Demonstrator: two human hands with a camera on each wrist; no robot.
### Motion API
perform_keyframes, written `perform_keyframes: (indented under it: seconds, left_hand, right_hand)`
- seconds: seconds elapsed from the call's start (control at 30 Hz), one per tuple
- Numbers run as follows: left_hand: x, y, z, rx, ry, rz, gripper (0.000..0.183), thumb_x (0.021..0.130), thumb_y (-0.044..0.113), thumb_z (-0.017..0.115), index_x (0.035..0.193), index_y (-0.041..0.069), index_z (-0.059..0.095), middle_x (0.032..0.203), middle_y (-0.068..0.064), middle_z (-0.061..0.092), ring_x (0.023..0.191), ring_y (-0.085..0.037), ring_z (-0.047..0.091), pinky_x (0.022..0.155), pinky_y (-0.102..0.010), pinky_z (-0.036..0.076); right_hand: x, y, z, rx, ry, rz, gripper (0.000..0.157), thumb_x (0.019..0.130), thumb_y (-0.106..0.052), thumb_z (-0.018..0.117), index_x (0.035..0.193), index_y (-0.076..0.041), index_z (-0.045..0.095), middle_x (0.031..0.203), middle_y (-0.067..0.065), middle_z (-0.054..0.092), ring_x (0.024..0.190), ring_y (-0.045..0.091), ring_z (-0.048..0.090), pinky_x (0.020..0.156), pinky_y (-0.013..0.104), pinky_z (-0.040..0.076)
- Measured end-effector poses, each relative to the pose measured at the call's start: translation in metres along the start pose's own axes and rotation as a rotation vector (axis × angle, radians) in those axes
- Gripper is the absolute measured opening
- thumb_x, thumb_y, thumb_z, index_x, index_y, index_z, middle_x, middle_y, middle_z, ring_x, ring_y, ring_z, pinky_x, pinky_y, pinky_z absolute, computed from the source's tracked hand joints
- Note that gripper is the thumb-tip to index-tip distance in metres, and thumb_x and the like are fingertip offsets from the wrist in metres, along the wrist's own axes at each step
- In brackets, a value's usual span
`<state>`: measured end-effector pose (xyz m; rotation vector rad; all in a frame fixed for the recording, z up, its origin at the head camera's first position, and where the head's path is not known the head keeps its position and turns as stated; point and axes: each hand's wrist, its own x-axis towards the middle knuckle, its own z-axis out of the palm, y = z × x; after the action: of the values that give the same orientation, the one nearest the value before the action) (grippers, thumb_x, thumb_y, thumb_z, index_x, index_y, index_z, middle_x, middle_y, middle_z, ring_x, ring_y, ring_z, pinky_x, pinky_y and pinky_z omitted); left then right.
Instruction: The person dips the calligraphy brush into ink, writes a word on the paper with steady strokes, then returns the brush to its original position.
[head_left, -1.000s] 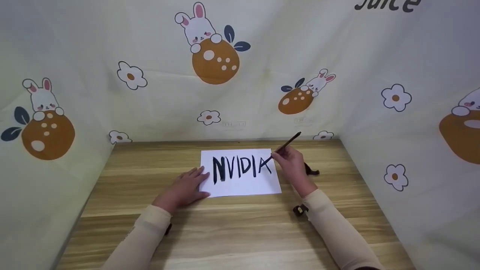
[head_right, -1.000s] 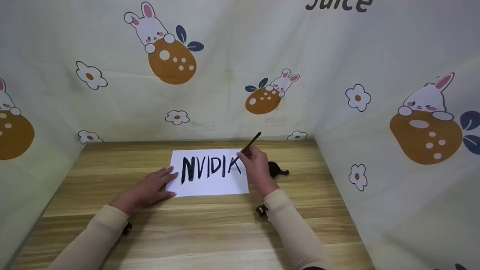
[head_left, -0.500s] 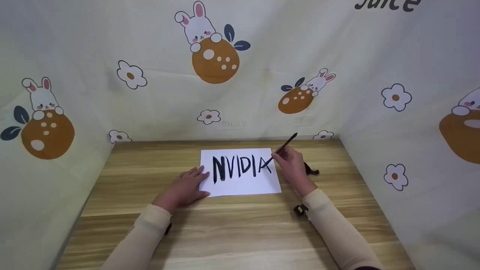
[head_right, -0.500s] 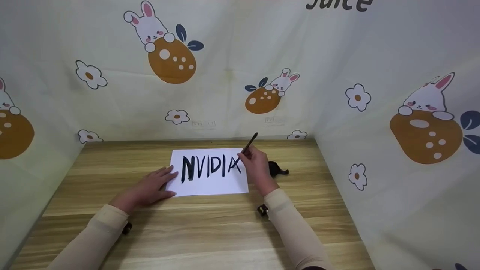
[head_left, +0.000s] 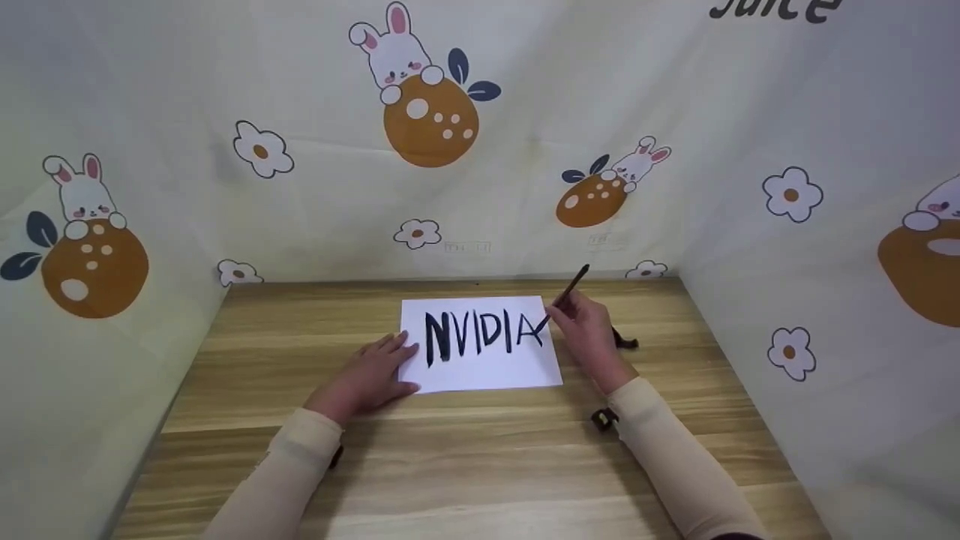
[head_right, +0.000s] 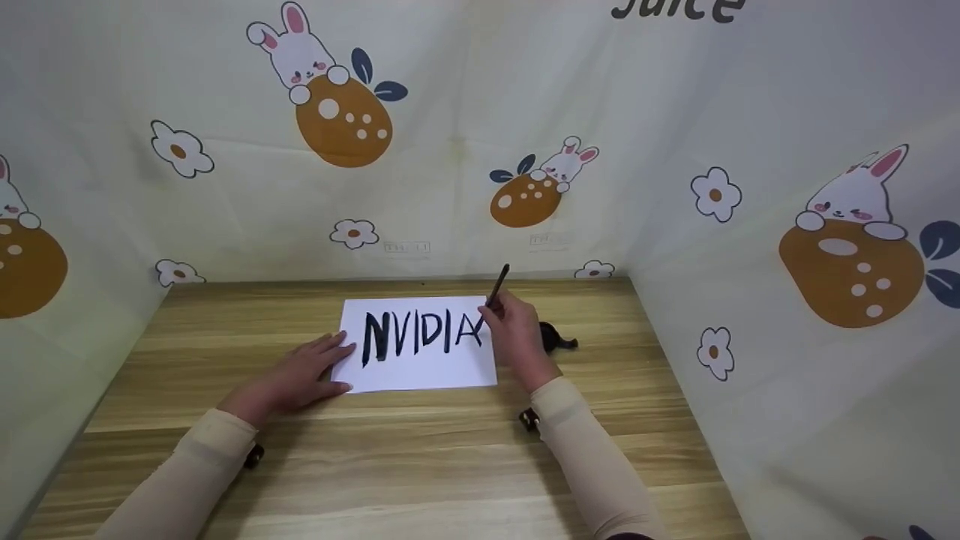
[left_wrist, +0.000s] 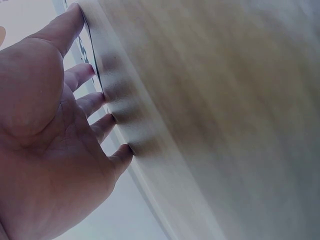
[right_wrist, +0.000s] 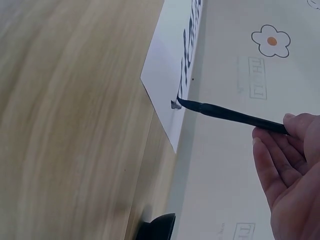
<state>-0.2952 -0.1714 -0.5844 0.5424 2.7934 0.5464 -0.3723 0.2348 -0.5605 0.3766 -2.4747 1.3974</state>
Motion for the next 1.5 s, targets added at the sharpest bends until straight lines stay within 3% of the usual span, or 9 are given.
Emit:
perform_keyframes:
  seconds: [0.2, 0.53, 0.8, 1.0, 1.3, 1.5]
  left_hand:
    - [-0.001, 0.002, -0.002, 0.014, -0.008, -0.007, 0.077, 0.108, 0.047, 0.070, 0.171, 0.011, 0.043, 0.181, -0.019, 0.026, 0.167, -0.046, 0.019, 0.131, -0.069, 0.019]
    - [-0.002, 0.003, -0.002, 0.008, -0.009, -0.013, 0.077, 0.109, 0.047, 0.070, 0.171, 0.011, 0.043, 0.181, -0.019, 0.025, 0.167, -0.046, 0.019, 0.132, -0.069, 0.018]
    - [-0.001, 0.002, -0.002, 0.014, -0.013, -0.019, 0.079, 0.108, 0.051, 0.069, 0.172, 0.013, 0.042, 0.182, -0.017, 0.024, 0.168, -0.045, 0.018, 0.132, -0.068, 0.017]
    - [0.000, 0.001, 0.000, 0.021, -0.009, -0.015, 0.078, 0.108, 0.050, 0.070, 0.171, 0.013, 0.043, 0.182, -0.017, 0.025, 0.168, -0.044, 0.018, 0.131, -0.069, 0.019]
    - [0.000, -0.002, 0.001, 0.018, 0.007, -0.001, 0.077, 0.108, 0.049, 0.070, 0.170, 0.011, 0.044, 0.181, -0.019, 0.027, 0.167, -0.045, 0.020, 0.130, -0.072, 0.021]
    - [0.000, -0.001, 0.000, 0.023, -0.002, -0.011, 0.078, 0.108, 0.050, 0.069, 0.171, 0.012, 0.042, 0.181, -0.018, 0.026, 0.168, -0.044, 0.019, 0.131, -0.071, 0.020]
  right_hand:
    - [0.000, 0.001, -0.003, -0.009, 0.023, -0.022, 0.008, 0.103, -0.012, 0.081, 0.097, -0.008, 0.076, 0.090, 0.002, 0.078, 0.083, 0.019, 0.073, 0.073, 0.029, 0.058]
    - [0.001, 0.003, -0.005, -0.023, 0.038, -0.024, 0.009, 0.103, -0.012, 0.080, 0.096, -0.009, 0.076, 0.090, 0.003, 0.078, 0.084, 0.020, 0.073, 0.074, 0.034, 0.060]
    - [0.002, 0.001, -0.008, -0.035, 0.065, -0.027, 0.011, 0.102, -0.011, 0.082, 0.095, -0.007, 0.075, 0.088, 0.004, 0.077, 0.083, 0.020, 0.072, 0.073, 0.030, 0.059]
    - [0.001, -0.004, -0.013, -0.020, 0.078, -0.009, 0.013, 0.102, -0.014, 0.082, 0.095, -0.007, 0.075, 0.086, 0.003, 0.076, 0.079, 0.019, 0.069, 0.068, 0.026, 0.054]
    - [-0.001, -0.007, -0.023, 0.013, 0.080, 0.041, 0.016, 0.105, -0.020, 0.080, 0.099, -0.006, 0.075, 0.094, 0.009, 0.079, 0.085, 0.022, 0.072, 0.070, 0.028, 0.057]
    - [0.000, -0.009, -0.028, 0.058, 0.076, 0.083, 0.014, 0.105, -0.019, 0.079, 0.102, -0.005, 0.075, 0.097, 0.009, 0.080, 0.092, 0.034, 0.075, 0.072, 0.028, 0.057]
